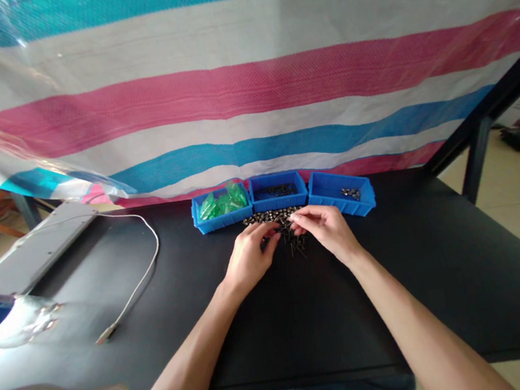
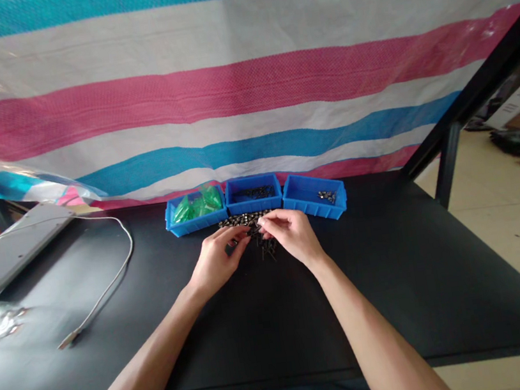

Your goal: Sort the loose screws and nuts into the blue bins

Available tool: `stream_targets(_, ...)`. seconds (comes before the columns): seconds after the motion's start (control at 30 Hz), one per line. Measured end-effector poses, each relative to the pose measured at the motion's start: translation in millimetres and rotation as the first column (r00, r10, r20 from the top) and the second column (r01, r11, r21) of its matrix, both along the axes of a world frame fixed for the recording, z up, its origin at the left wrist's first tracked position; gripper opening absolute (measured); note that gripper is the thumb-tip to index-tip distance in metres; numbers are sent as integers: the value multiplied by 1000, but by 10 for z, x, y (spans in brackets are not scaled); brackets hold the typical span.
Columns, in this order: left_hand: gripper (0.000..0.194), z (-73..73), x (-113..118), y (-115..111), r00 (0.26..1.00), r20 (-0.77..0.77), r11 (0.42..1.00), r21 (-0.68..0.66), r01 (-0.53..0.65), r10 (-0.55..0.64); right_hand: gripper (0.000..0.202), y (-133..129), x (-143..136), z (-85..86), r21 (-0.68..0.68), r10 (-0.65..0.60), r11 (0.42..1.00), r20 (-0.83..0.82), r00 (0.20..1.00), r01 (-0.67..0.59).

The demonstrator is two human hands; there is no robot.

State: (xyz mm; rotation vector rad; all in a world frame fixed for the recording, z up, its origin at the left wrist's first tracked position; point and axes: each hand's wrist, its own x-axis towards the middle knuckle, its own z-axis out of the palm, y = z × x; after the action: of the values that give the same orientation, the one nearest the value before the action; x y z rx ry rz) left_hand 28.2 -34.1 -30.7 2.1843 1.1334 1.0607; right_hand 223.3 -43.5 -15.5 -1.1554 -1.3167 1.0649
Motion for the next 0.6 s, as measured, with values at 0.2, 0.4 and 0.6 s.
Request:
stream_targets(0.2,18,-134,35,9,952,-305,976,197,95,-31,51,45,-33,-83,87,34,996,-139,990,-22)
stream_targets(0.4,14,-153,50,45,934,-357,968,224,110,-24,44,64,-7,-121,72,8,997,-115,993,0)
stream_targets(0.6,16,-134,16,61,917,-399,963,238,128,-23,39,15,-21,-16,56,37,998,-114,993,-31)
